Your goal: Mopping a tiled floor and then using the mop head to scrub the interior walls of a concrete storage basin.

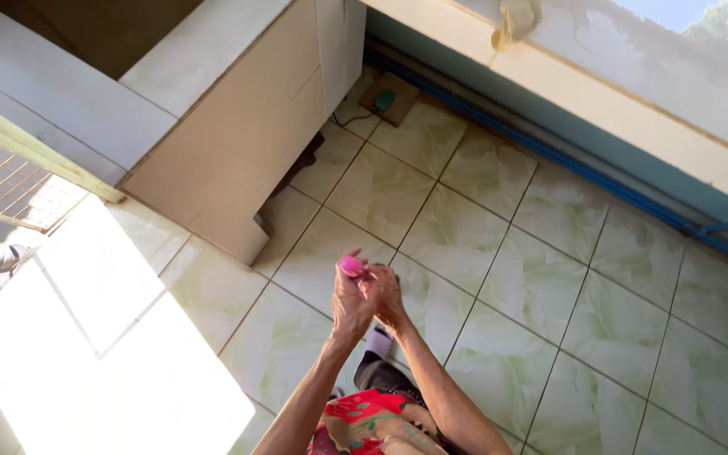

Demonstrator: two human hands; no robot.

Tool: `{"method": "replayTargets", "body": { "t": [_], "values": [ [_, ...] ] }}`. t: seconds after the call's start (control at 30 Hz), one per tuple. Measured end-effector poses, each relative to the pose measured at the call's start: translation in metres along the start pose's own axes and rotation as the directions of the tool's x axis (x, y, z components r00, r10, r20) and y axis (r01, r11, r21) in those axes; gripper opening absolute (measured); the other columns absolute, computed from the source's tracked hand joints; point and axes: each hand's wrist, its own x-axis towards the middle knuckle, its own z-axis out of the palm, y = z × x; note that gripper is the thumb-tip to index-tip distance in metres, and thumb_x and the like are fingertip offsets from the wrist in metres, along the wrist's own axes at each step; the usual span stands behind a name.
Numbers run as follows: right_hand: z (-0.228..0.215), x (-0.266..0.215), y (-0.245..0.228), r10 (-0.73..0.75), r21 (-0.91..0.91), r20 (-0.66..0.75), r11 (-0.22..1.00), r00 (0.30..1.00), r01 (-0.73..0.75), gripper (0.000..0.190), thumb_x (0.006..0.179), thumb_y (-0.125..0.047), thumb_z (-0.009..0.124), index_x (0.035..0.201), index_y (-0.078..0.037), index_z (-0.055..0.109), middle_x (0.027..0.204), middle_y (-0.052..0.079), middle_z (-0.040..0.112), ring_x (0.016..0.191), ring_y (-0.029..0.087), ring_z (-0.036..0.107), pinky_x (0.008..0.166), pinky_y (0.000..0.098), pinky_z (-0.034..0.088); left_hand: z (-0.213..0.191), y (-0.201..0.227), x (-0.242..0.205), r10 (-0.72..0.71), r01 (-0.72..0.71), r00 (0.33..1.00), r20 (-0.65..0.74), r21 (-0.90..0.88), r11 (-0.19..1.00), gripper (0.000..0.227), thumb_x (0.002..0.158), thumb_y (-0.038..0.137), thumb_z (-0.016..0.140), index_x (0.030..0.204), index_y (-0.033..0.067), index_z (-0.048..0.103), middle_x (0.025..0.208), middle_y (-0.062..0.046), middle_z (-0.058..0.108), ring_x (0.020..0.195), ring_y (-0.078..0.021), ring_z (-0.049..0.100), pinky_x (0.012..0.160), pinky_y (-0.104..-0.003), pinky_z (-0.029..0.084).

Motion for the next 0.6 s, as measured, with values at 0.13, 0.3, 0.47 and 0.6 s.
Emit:
{"method": "replayTargets", "body": {
  "t": [0.13, 0.3, 0.47, 0.6],
  "values": [
    [-0.005, 0.01, 0.003, 0.48, 0.821, 0.538, -0.112, 0.693, -0.56, 0.049, 0.08, -0.002, 0.052, 0.128, -0.005, 0.06, 0.122, 0.012, 0.066, 0.111, 0.028, 0.064, 0.097, 0.0439, 0.056, 0.05, -0.064, 0.051, -0.273, 0.25, 0.962, -0.015, -0.356, 0.9, 0.026, 0.092, 0.017, 0.073, 0.114, 0.0072, 0.062, 0.093, 0.002, 0.068, 0.086, -0.0114, 0.063, 0.076, -0.031, 0.054],
    [0.01, 0.007, 0.022, 0.489, 0.591, 0.807, -0.664, 0.331, -0.459, 0.055, 0.101, -0.039, 0.045, 0.123, 0.012, 0.052, 0.116, 0.023, 0.061, 0.106, 0.033, 0.063, 0.094, 0.0475, 0.056, 0.041, -0.016, 0.094, -0.402, 0.308, 0.915, -0.018, -0.612, 0.728, 0.018, 0.091, 0.015, 0.079, 0.086, 0.0042, 0.065, 0.078, 0.003, 0.057, 0.074, -0.0091, 0.05, 0.065, -0.028, 0.043],
    [0.032, 0.069, 0.021, 0.457, 0.537, 0.829, -0.812, 0.323, -0.228, 0.057, 0.105, -0.037, 0.044, 0.118, 0.018, 0.048, 0.11, 0.027, 0.058, 0.1, 0.036, 0.061, 0.091, 0.0504, 0.057, -0.077, 0.094, 0.152, -0.18, 0.053, 0.98, -0.082, -0.767, 0.64, 0.009, 0.096, 0.013, 0.069, 0.091, 0.0065, 0.064, 0.078, 0.002, 0.055, 0.072, -0.0099, 0.048, 0.062, -0.028, 0.037],
    [0.007, 0.158, -0.06, 0.54, 0.568, 0.818, -0.812, 0.198, -0.133, 0.038, 0.108, -0.022, 0.049, 0.12, 0.014, 0.048, 0.109, 0.02, 0.063, 0.1, 0.03, 0.065, 0.092, 0.0524, 0.056, -0.211, 0.163, 0.168, -0.036, -0.259, 0.947, -0.32, -0.822, 0.507, 0.027, 0.111, 0.023, 0.047, 0.111, -0.0021, 0.057, 0.095, -0.018, 0.064, 0.086, -0.0278, 0.065, 0.08, -0.035, 0.056]
  ]
}}
